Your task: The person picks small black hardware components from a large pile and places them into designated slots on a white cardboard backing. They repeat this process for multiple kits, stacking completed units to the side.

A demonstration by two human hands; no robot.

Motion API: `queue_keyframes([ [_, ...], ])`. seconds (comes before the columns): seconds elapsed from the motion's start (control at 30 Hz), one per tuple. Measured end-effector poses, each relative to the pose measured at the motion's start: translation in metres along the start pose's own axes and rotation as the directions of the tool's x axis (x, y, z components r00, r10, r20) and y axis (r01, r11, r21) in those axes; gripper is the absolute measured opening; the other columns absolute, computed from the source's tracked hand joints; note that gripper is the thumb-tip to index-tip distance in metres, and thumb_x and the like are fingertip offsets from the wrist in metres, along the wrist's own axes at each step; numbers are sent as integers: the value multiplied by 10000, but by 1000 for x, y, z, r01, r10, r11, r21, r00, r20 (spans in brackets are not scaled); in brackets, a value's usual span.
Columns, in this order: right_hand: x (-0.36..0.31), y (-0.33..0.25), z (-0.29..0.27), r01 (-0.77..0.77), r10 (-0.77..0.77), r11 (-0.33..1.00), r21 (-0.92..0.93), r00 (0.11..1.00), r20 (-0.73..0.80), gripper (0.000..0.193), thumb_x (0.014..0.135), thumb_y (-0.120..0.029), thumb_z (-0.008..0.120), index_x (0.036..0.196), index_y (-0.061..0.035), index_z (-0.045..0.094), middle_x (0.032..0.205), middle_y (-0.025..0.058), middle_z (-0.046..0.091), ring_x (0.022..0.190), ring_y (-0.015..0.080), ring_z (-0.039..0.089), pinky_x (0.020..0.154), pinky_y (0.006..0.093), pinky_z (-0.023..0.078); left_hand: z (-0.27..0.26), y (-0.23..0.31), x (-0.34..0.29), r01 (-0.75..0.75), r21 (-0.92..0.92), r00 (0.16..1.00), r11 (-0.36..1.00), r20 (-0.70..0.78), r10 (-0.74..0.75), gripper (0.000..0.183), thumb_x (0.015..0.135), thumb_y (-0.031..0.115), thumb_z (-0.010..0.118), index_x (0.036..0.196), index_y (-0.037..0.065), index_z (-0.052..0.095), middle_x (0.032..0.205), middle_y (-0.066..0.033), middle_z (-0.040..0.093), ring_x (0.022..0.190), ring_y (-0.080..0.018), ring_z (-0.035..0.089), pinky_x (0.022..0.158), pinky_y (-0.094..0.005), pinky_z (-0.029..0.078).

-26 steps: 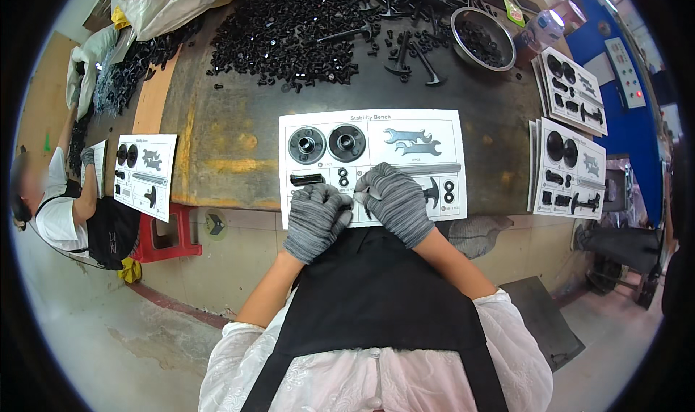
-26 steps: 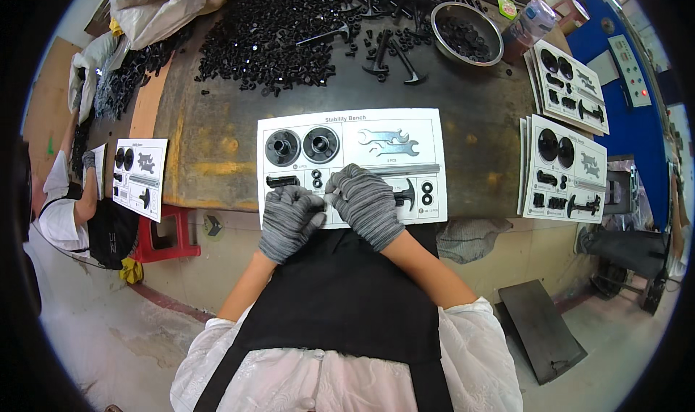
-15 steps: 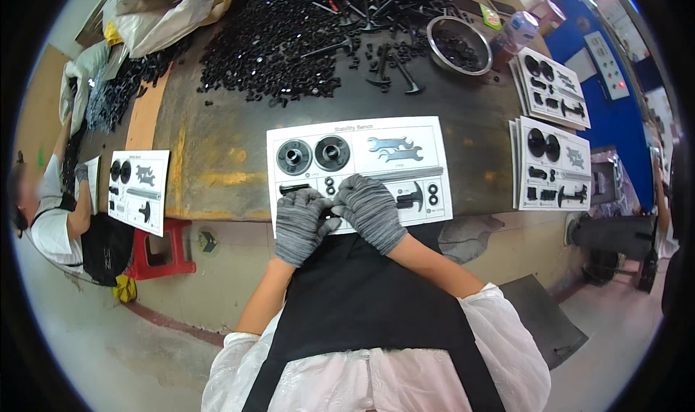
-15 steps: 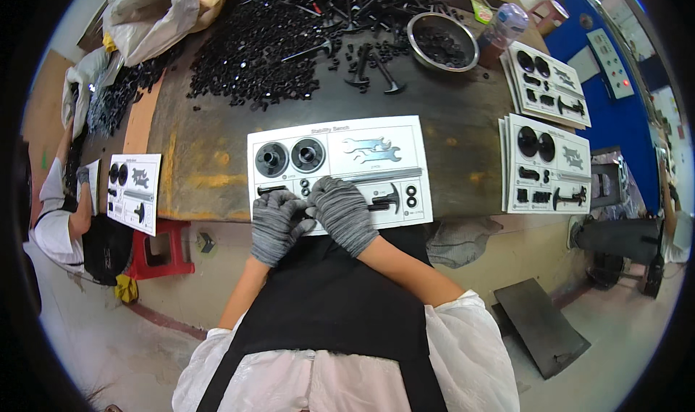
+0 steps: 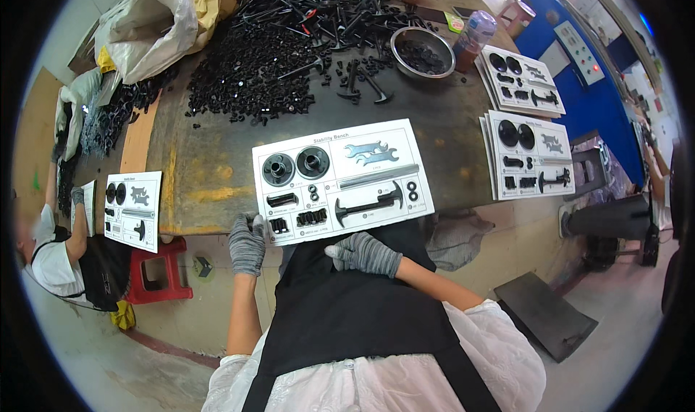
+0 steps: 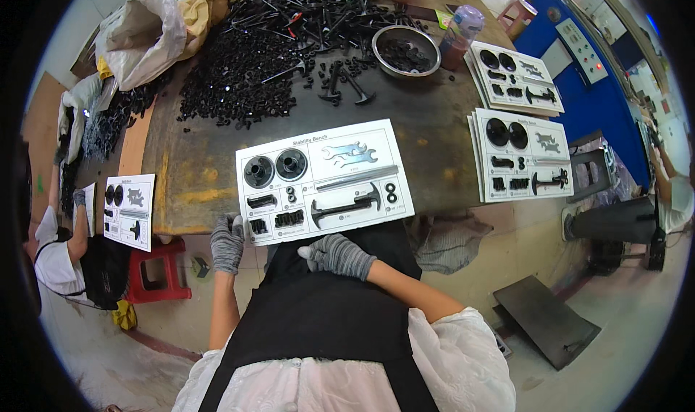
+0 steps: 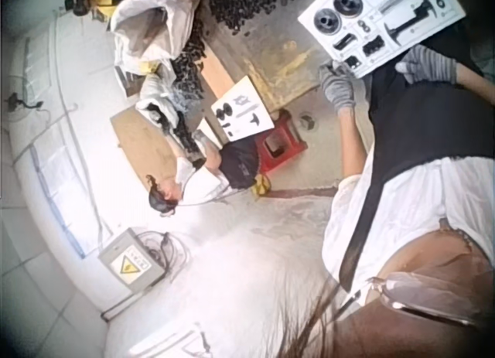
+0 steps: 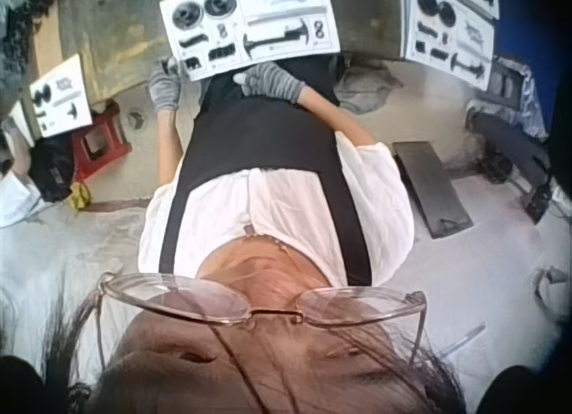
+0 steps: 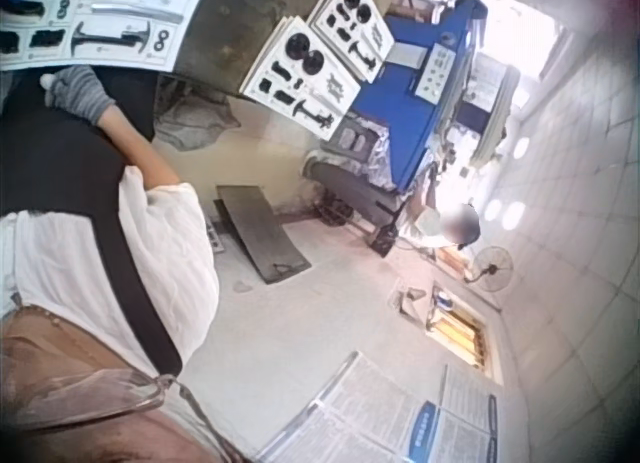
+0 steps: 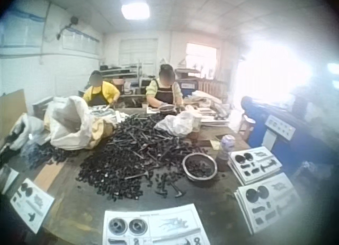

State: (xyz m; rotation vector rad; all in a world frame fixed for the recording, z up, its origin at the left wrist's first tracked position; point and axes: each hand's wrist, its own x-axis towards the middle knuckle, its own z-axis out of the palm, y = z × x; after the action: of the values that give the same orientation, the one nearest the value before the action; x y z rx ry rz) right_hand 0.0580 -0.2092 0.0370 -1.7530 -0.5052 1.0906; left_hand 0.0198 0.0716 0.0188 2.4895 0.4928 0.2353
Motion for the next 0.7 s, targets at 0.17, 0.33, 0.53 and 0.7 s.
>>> queue_keyframes([
  [0.17,-3,37,-6,-128,125,987,102,992,35,402,962,-448,555,994,-80,713,801,33,678,689,109,614,673,264,518,13,12,-19,275,-353,929,894,337,-152,133,949,108,581,1033,6,596,783,-97,650,662,-145,611,592,-298,497],
  [0.33,-21,76,-6,-12,11,857,516,1000,6,396,906,-318,687,1196,-55,622,959,23,651,787,101,605,705,246,525,40,46,-60,397,-684,834,611,547,71,214,937,40,544,1139,-25,562,893,-101,639,734,-121,625,640,-281,546],
  [0.53,-100,86,-16,89,88,575,813,982,-169,537,887,-341,676,1272,19,571,1235,91,614,1113,175,581,953,321,488,8,126,-78,218,-500,558,838,768,313,478,959,203,610,1340,-49,467,980,-81,632,907,-143,602,850,-277,484],
  [0.7,-157,177,-30,170,86,792,586,919,-384,524,911,-366,646,1271,7,572,1196,114,635,1098,231,608,905,351,529,4,168,-38,-265,-580,253,771,729,636,343,980,310,556,1194,53,629,1092,-168,658,1071,-304,627,954,-369,474],
])
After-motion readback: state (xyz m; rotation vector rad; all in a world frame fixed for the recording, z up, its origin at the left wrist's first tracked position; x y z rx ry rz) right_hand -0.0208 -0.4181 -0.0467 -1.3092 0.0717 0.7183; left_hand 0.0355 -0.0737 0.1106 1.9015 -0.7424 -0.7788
